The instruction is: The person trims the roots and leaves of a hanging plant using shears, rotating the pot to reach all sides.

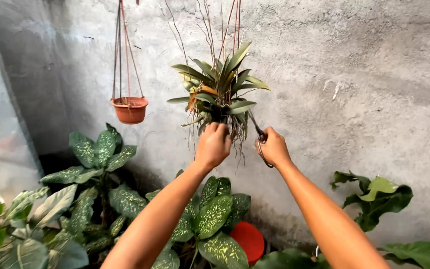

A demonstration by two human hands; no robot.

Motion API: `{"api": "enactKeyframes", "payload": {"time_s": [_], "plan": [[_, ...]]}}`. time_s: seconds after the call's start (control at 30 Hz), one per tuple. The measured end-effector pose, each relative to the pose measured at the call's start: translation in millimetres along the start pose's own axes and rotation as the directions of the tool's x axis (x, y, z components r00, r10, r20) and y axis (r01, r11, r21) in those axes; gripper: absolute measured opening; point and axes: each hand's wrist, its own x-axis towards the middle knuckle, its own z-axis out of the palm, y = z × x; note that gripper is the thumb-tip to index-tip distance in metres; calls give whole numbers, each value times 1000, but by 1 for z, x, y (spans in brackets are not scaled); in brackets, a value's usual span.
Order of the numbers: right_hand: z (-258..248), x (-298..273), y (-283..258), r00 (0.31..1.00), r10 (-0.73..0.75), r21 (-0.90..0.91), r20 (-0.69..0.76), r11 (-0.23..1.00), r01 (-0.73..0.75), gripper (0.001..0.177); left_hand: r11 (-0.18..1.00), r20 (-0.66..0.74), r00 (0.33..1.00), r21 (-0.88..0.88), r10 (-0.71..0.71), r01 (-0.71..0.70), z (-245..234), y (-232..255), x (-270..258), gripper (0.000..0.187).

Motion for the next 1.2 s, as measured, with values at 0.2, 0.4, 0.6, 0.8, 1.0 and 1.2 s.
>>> {"api": "enactKeyframes", "payload": {"time_s": [0.2,0.4,0.6,0.8,1.0,1.2], "plan": [[11,21,-13,941,336,523,35,796,-304,28,945,-91,974,238,-209,226,49,12,49,44],[43,41,-27,991,74,496,-113,869,-8,39,958,-21,971,156,-239,240,48,-24,52,57],[54,38,-72,968,177,232,-178,963,-134,60,995,143,986,-50,-84,92,49,-53,52,40],[53,57,-52,968,233,355,-97,916,-185,47,980,162,987,-199,6,27,26,-48,58,41],[35,67,-38,993,82,531,86,839,-116,30,982,199,980,-186,8,30,27,-53,57,40],[19,62,-48,958,126,649,258,712,-268,28,961,174,984,-265,-31,78,34,-63,60,33]]}}
